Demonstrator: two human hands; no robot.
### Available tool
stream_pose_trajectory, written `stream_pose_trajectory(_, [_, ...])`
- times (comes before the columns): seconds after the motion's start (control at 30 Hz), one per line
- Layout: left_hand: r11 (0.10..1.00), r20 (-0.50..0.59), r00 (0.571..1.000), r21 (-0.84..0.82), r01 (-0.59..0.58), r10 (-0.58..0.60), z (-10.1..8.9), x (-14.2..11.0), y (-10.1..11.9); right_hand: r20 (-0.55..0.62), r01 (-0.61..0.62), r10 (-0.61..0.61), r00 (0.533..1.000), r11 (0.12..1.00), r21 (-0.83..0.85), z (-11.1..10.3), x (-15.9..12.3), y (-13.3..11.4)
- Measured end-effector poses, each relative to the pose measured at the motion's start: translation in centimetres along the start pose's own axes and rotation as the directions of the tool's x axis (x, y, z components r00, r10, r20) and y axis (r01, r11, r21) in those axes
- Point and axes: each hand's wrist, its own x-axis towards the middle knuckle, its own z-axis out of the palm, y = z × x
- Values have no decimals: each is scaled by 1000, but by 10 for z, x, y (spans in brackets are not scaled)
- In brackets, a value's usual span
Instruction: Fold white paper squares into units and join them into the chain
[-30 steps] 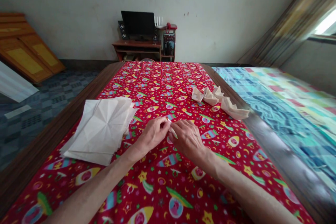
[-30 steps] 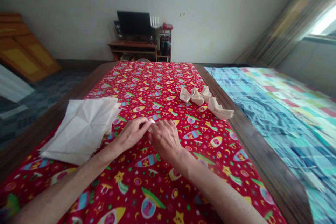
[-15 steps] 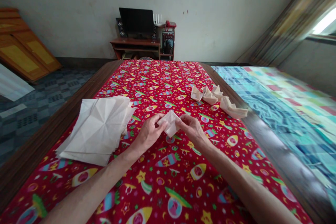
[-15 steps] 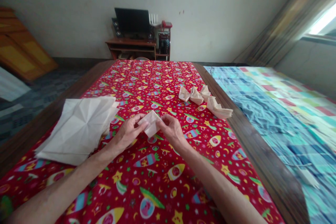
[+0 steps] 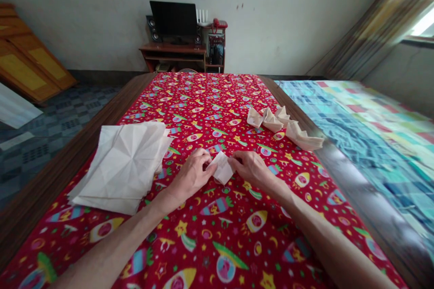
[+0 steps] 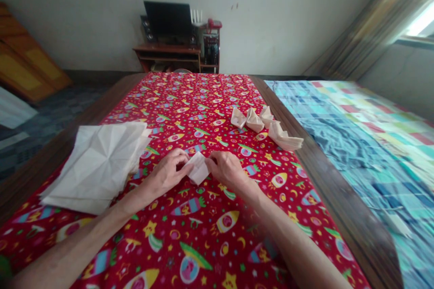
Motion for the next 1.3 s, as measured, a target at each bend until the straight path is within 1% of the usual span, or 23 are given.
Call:
stream_pose_trajectory(0.07, [998,-64,997,58,-38,42,5,-1,-6,-28,29,-32,999,996,-90,2,0,2])
stream_pose_trajectory(0.13, [992,-74,995,110,-60,68,7,-2,-7,-59,53,-63,996,986,-159,4,-2,3])
stream_pose_trajectory(0.2, [985,-31,993,131,-111,116,5,-3,-5,-77,67,-82,994,980,-189,6,-4,4])
stream_pose_trajectory(0.27, [973,33,981,126,-192,189,2,-5,-2,-92,78,-96,991,980,-183,7,-6,6])
stream_pose_trajectory(0.37, [946,114,949,104,-307,295,-3,-11,0,-116,105,-123,986,983,-147,9,-9,10])
stream_pose_trajectory(0.43, [926,173,925,115,-360,338,-5,-15,-1,-124,131,-146,982,984,-123,10,-10,13])
stream_pose_trajectory(0.53, [901,264,897,160,-402,354,-9,-20,-2,-130,159,-170,977,983,-93,10,-12,16])
stream_pose_trajectory(0.63, [889,340,879,196,-413,334,-13,-23,0,-126,189,-196,972,980,-67,10,-14,18])
stream_pose_trajectory(0.7, [883,381,870,220,-414,313,-16,-24,2,-123,241,-248,961,968,-67,9,-17,20])
stream_pose_trajectory(0.77, [878,402,862,227,-422,310,-17,-24,3,-121,321,-330,936,943,-94,7,-21,21])
stream_pose_trajectory(0.83, [878,395,855,199,-435,334,-18,-23,0,-99,396,-409,907,909,-128,5,-25,21])
stream_pose_trajectory(0.9, [885,354,859,146,-442,370,-18,-22,-6,-58,454,-465,883,879,-145,1,-29,20])
stream_pose_trajectory(1.03, [919,210,905,57,-390,371,-13,-20,-16,-12,497,-504,864,856,-143,-6,-30,17])
stream_pose_trajectory(1.1, [921,163,914,64,-385,371,-11,-17,-15,-1,501,-507,862,852,-150,-7,-29,17])
stream_pose_trajectory(1.13, [912,163,909,91,-401,384,-11,-16,-13,7,504,-509,860,850,-154,-7,-28,17])
stream_pose_trajectory(1.2, [872,203,885,182,-454,419,-13,-13,-8,21,512,-515,857,845,-152,-6,-26,18])
stream_pose_trajectory(1.3, [767,277,833,329,-550,479,-18,-10,1,26,516,-517,856,848,-119,-5,-24,21])
